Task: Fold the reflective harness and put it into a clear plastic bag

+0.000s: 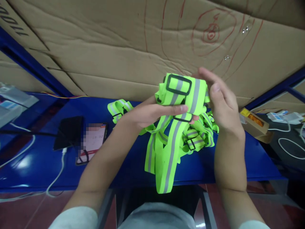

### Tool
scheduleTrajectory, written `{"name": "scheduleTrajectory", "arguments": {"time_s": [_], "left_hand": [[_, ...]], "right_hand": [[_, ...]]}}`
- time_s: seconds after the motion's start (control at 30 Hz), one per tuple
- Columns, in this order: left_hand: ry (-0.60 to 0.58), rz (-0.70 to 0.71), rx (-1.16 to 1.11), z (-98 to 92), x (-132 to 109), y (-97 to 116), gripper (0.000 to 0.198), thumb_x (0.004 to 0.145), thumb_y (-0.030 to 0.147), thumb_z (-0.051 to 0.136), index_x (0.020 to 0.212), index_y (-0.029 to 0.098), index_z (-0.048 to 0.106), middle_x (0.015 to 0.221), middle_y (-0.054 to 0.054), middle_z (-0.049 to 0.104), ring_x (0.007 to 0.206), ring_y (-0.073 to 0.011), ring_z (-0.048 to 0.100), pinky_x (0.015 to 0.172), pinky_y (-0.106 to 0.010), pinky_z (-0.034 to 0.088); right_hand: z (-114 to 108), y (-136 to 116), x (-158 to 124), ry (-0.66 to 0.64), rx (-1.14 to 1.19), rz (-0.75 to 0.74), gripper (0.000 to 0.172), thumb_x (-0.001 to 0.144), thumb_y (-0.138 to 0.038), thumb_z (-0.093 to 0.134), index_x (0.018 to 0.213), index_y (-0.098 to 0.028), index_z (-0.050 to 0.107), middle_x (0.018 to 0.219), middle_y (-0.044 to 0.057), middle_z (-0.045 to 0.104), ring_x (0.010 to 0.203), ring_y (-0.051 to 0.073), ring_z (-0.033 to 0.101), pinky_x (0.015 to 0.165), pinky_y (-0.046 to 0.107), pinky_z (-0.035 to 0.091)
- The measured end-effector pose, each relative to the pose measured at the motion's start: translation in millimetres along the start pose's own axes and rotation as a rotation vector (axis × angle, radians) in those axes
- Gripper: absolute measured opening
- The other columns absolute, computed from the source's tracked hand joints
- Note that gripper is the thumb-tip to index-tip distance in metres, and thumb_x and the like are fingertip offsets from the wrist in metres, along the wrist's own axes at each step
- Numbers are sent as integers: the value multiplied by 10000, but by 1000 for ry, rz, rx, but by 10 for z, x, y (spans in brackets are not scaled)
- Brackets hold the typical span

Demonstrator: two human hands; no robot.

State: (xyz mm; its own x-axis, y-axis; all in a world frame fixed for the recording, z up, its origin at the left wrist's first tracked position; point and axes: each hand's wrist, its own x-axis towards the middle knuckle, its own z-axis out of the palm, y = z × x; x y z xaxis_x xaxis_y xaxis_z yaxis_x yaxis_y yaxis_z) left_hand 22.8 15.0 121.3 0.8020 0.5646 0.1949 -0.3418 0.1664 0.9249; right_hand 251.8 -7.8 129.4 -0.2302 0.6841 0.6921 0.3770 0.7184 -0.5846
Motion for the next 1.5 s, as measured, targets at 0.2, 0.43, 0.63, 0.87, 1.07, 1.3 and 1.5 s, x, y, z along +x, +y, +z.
{"name": "scheduleTrajectory", "arguments": {"time_s": [0.2, 0.43, 0.63, 0.87, 1.07, 1.3, 1.5], "left_hand": [[151, 113, 108, -12, 124, -157, 457, 797, 389, 905, 1193, 209, 768, 1215, -71, 792, 1221, -309, 731, 1127, -471, 557], [140, 221, 335, 103, 73, -59, 432, 852, 439, 839, 1218, 221, 769, 1258, -37, 774, 1292, -314, 681, 1112, -411, 558], [123, 326, 531, 110, 7, -7, 273, 865, 334, 831, 1120, 242, 799, 1197, -9, 789, 1275, -266, 692, 1160, -384, 515], [4, 109, -12, 16, 104, -133, 472, 809, 470, 870, 1194, 222, 755, 1241, -49, 784, 1225, -337, 727, 1039, -470, 624], [-25, 233, 264, 82, 139, -231, 376, 872, 350, 824, 1217, 223, 748, 1334, -39, 748, 1368, -312, 641, 1147, -424, 554], [-108, 90, -79, 105, 157, -260, 404, 834, 343, 842, 1200, 208, 736, 1152, -54, 807, 1160, -326, 759, 1009, -452, 622], [-67, -87, -198, 146, 116, -318, 537, 875, 609, 708, 1259, 234, 734, 1108, -91, 819, 1084, -352, 784, 924, -433, 646]], "right_hand": [[166, -85, -10, 6, 64, 93, 308, 918, -554, 756, 1020, -263, 744, 754, -38, 676, 653, 156, 683, 609, 315, 652], [236, -286, -7, 240, 68, 21, 155, 920, -417, 790, 980, -274, 801, 759, -45, 672, 623, 108, 605, 568, 242, 549], [322, -307, -17, 316, 241, 32, 198, 875, -446, 840, 1006, -301, 816, 898, -37, 742, 797, 157, 699, 680, 295, 602], [403, -402, -42, 395, 221, 73, 211, 864, -454, 847, 986, -287, 800, 909, -36, 729, 877, 172, 738, 723, 305, 660], [372, -307, -18, 490, 122, -7, 226, 859, -484, 847, 991, -304, 811, 804, -23, 684, 836, 194, 733, 697, 320, 654], [321, -352, -46, 439, -156, -184, 258, 894, -370, 827, 1149, -401, 796, 1001, -57, 768, 940, 214, 765, 845, 357, 647], [147, -309, -25, 267, -326, -301, 471, 927, -249, 764, 1322, -502, 712, 1298, -74, 753, 1254, 292, 689, 1142, 475, 524]]}}
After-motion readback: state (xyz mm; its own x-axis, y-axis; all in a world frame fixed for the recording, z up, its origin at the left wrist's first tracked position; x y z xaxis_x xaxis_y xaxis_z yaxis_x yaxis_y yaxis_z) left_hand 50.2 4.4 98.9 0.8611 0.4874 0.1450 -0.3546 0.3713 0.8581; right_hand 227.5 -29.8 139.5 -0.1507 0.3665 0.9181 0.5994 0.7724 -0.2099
